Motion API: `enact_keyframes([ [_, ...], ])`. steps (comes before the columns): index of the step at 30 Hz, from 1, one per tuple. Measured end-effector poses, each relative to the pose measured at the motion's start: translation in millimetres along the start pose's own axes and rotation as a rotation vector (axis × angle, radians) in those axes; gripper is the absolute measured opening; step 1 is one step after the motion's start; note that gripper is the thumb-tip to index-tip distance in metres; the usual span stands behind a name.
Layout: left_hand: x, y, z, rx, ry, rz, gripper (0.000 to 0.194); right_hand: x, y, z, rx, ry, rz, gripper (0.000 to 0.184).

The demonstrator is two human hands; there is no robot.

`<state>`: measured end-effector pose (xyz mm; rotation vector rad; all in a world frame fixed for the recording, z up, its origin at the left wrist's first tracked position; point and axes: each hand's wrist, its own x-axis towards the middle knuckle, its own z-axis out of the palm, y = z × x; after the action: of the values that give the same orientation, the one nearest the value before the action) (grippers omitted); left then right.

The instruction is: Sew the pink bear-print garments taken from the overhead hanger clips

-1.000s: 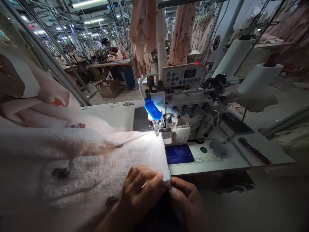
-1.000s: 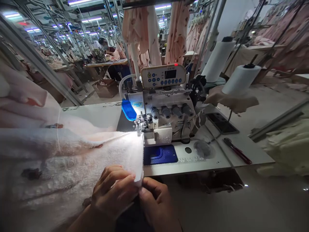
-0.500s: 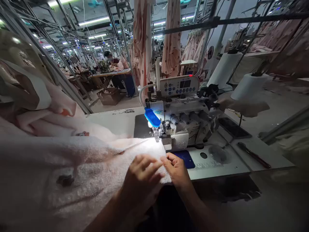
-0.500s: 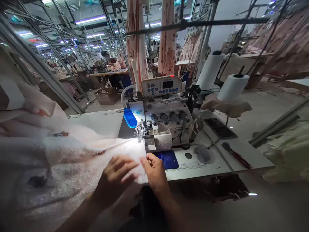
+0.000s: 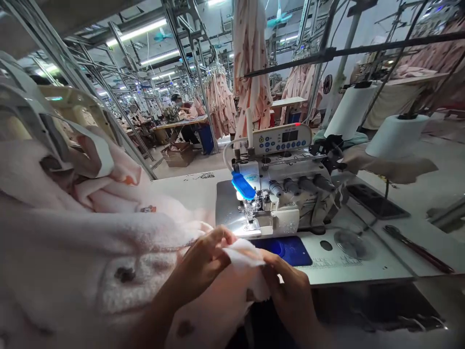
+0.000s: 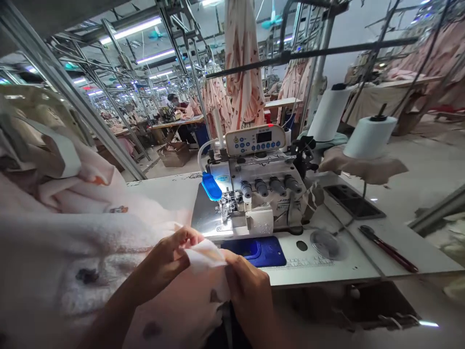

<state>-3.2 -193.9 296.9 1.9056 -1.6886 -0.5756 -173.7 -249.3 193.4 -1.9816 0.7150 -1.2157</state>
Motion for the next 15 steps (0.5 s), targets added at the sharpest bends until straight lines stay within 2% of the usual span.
enact_keyframes([
  [2, -6.1, 4.4, 0.8, -0.112, -0.023, -0.036, 0.009, -1.6, -3.6, -0.3, 0.008, 0.016, -0.009, 0.024],
  [4, -8.1, 9.4, 3.6, -0.205, 0.007, -0.064, 0.012, -2.4, -7.5, -0.8, 0.020, 0.009, -0.007, 0.024],
  [8, -9.9, 21.0, 7.4, -0.369, 0.197, -0.153, 0.011, 1.5, -19.1, -3.7, 0.064, -0.013, 0.032, 0.018],
  [11, -12.4, 27.2, 7.8, -0.399, 0.270, -0.218, 0.019, 11.4, -29.9, -4.0, 0.173, -0.025, 0.086, 0.014],
  [15, -13.1, 26.9, 11.6, -0.409, 0.279, -0.191, 0.025, 23.4, -38.2, 0.7, 0.299, -0.048, 0.205, 0.027],
])
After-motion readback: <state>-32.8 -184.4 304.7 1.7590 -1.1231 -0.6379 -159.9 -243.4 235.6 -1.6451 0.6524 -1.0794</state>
